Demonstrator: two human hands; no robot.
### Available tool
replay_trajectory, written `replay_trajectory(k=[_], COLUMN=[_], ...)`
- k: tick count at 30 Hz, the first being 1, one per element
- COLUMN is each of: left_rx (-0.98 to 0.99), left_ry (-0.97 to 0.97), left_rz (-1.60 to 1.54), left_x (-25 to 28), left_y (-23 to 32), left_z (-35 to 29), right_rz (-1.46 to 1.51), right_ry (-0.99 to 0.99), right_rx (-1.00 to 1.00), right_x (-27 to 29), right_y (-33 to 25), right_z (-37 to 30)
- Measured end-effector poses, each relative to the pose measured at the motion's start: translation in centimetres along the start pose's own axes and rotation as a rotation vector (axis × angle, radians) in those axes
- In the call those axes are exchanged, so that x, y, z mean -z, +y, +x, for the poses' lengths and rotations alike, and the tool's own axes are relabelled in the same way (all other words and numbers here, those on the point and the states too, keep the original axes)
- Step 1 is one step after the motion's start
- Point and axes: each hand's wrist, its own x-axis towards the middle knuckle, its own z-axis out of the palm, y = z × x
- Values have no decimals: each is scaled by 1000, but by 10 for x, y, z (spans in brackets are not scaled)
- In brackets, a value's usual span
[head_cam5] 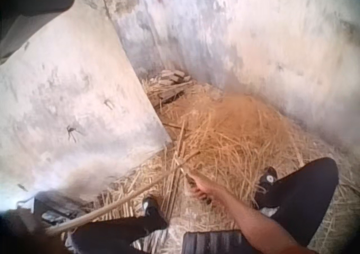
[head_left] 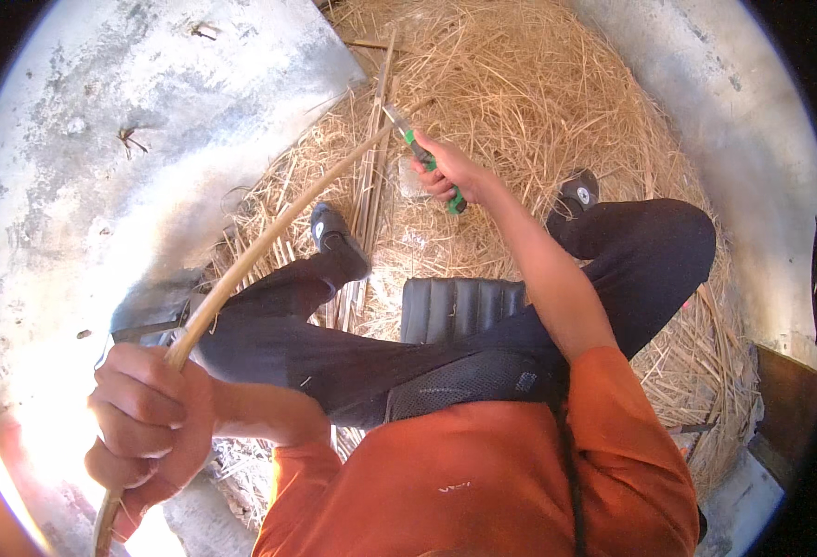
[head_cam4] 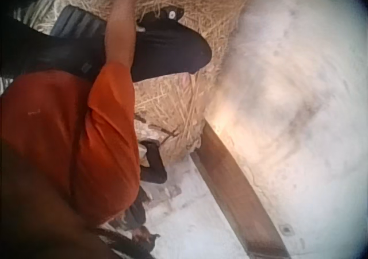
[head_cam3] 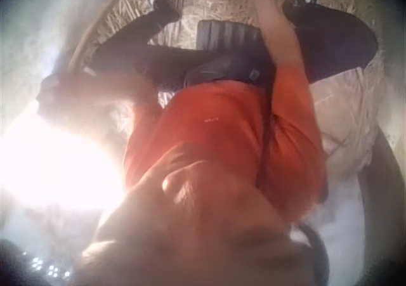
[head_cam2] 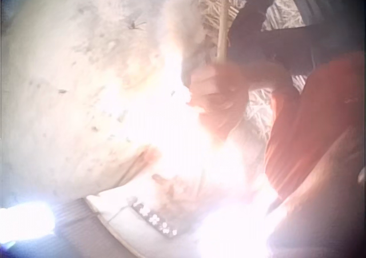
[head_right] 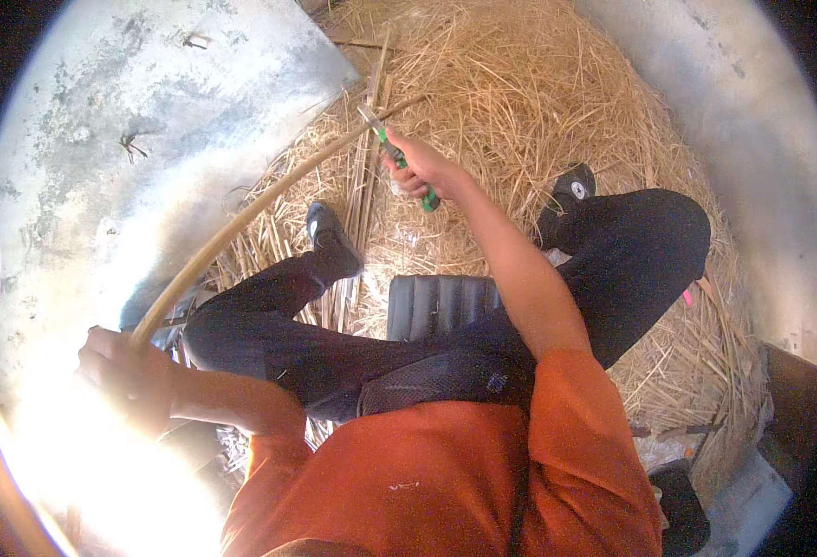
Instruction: The person scrapes the surface of a bamboo pole using a small knife while sitting on a low stool in a straw-covered workshop area.
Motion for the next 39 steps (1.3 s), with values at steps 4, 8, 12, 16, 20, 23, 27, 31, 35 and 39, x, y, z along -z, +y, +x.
replay_trajectory(k=[4,8,12,16,20,23,27,31,35,39], left_rx=[0,-7,3,19,10,23,27,-2,-26,65], left_ry=[24,25,10,15,52,69,99,130,285,225], left_rz=[-11,18,-16,-13,-29,-7,18,11,285,652], left_x=[2,6,1,4,9,15,18,13,17,16], left_y=[-3,4,-2,0,-4,-2,1,-3,0,3], left_z=[2,2,0,3,10,9,12,13,12,10], right_rz=[-95,-539,-774,-801,-700,-430,-453,-615,-794,-679], right_ry=[225,448,251,230,412,524,281,395,478,324], right_rx=[497,689,-78,-312,-370,142,412,358,335,171], right_x=[-10,-44,2,62,91,34,-11,-24,-21,-22], right_y=[-2,-45,18,130,153,64,-15,4,15,-5], right_z=[1,-28,9,18,32,12,-17,2,17,9])
